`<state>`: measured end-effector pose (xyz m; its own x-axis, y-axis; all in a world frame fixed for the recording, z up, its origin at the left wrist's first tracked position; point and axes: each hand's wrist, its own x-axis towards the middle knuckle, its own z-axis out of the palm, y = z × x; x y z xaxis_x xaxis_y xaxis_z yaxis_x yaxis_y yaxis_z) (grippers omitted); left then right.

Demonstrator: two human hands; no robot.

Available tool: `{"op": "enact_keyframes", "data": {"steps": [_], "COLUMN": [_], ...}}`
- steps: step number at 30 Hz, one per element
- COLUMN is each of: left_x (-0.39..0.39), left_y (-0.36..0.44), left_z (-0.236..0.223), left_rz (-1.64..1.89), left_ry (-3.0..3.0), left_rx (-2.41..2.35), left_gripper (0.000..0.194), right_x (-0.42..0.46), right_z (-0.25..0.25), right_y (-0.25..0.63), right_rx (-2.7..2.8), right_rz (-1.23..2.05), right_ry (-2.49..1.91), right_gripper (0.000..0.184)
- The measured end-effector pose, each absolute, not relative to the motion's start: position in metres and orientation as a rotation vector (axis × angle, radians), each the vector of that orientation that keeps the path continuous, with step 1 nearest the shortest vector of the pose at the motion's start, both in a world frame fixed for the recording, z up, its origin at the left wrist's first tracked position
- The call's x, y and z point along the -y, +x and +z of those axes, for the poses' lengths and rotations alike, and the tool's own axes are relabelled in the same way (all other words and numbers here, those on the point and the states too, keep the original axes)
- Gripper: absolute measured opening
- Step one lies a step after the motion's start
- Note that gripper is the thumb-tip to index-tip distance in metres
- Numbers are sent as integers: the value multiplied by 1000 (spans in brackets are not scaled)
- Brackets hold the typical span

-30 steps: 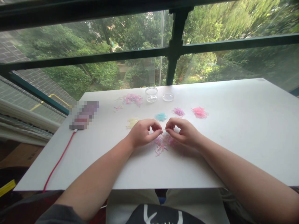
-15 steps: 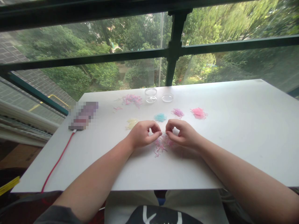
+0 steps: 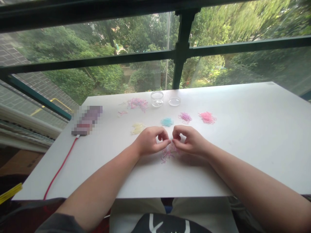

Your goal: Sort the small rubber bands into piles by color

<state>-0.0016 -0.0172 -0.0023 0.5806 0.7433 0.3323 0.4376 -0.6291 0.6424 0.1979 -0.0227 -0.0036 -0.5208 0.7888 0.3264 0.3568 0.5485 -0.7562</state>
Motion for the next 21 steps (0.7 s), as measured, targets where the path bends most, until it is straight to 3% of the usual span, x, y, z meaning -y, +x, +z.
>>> {"op": "enact_keyframes", "data": {"steps": [21], "left_x": [19], "left_y": [-8], "left_z": [6], "left_rz": [716], "left_ry": [2287], "left_rx": [-884], "left_gripper": [4], "right_x": [27], "right_z": [1], "right_y": [194], "right_rx": [2197], "right_rz": [822], "right_ry": [-806], "right_gripper": [18]}}
